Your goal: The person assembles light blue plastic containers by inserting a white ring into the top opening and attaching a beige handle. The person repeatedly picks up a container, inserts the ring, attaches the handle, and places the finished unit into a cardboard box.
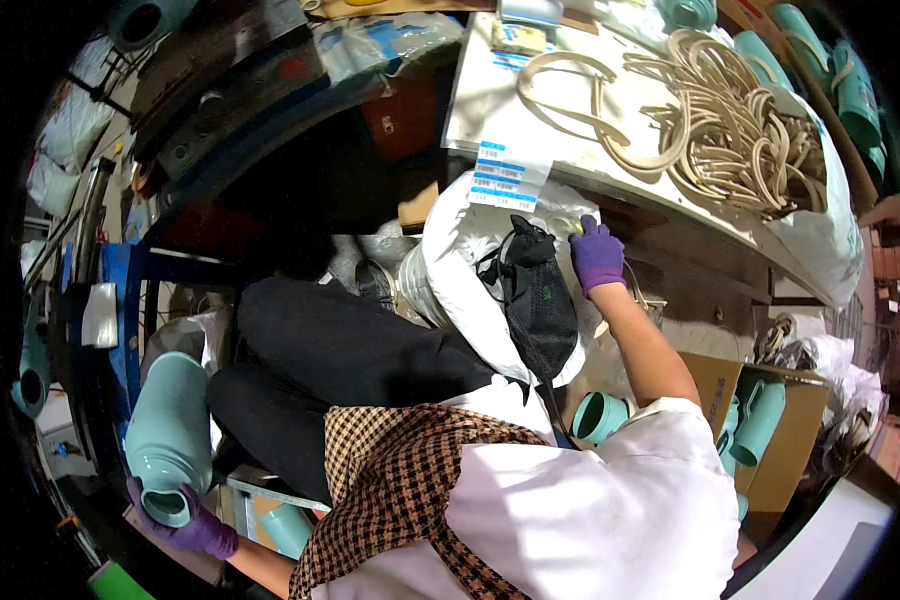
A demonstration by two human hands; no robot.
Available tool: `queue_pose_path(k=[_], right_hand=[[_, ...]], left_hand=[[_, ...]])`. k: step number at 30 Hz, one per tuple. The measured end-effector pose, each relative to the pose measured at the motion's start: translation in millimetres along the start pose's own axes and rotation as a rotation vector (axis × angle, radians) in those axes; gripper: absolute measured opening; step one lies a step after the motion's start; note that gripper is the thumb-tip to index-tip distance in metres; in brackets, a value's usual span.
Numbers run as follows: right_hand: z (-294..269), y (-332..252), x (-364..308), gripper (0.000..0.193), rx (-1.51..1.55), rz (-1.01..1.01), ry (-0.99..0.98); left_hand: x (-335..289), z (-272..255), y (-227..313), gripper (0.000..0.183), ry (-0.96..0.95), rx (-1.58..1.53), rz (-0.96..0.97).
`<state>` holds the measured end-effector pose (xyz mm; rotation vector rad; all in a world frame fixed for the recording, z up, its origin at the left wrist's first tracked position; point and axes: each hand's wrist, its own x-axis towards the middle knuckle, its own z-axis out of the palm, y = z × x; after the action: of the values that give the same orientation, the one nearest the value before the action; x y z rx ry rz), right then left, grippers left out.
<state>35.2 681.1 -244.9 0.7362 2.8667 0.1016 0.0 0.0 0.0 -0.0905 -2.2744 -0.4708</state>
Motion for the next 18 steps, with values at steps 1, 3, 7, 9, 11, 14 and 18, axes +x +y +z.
queue_pose_path(k=[1,3,7,9,11,14,18], right_hand=[[-2,-6,-8,0.034,0.001,-0.067,0.071],[-39,39,-19,0.031,-0.161,-0.099,0.084],[-6,-2,-6,0.026,-0.091,0.073,0.006],[14,8,15,0.025,0.122,0.300,0.079],[1,6,10,0.028,-0.136,0.038,0.117],[-41,-6,1,0.023,-0.064,-0.204,0.145],[30,30,29,0.030,-0.218,-0.030,0.083]], left_hand=[[4,-7,1,0.070,0.008,-0.038,-0.008],[-42,19,9,0.068,-0.010,-0.126,-0.068],[-15,8,-4,0.066,-0.071,-0.064,0.073],[-16,11,-4,0.068,-0.081,-0.057,0.111],[-20,0,-1,0.070,-0.106,-0.054,0.101],[-38,-10,7,0.071,-0.048,-0.112,0.011],[-46,12,13,0.076,-0.078,-0.096,-0.021]])
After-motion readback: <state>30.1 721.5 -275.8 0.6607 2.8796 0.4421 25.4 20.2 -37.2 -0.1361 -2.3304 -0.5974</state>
